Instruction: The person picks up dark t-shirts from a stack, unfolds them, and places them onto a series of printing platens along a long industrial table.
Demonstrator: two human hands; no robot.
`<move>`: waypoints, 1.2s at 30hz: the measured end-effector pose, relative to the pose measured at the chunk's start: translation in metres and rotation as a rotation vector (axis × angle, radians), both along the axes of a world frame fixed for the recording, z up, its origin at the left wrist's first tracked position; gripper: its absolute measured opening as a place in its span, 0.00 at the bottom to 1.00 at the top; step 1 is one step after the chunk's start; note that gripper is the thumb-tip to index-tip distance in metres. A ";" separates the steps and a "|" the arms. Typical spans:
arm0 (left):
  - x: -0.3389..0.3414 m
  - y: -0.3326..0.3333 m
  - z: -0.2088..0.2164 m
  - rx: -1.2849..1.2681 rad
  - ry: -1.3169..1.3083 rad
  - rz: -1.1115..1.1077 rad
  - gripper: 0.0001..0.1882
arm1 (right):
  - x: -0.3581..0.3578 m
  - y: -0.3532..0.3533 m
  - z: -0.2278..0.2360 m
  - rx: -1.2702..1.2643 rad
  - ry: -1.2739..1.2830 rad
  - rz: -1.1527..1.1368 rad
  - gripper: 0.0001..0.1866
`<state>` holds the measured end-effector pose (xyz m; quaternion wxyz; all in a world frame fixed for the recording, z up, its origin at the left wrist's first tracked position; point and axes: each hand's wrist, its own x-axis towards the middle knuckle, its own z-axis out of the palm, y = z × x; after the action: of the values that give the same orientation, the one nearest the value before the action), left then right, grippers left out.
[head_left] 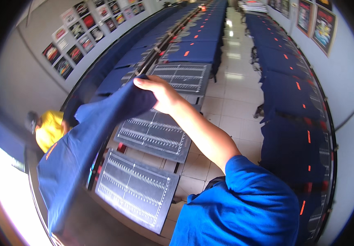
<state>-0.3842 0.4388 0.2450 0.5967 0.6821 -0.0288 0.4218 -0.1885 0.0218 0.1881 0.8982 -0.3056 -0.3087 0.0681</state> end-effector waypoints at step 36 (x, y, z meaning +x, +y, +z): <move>-0.170 -0.876 -0.058 0.099 1.181 -2.807 0.16 | -0.786 -0.076 0.023 0.340 0.456 -2.764 0.12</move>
<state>-0.5544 -0.4367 0.1866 0.4054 0.1886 -0.4117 -0.7941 -0.9743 -0.0542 0.2106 0.2944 -0.2295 0.3816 -0.8456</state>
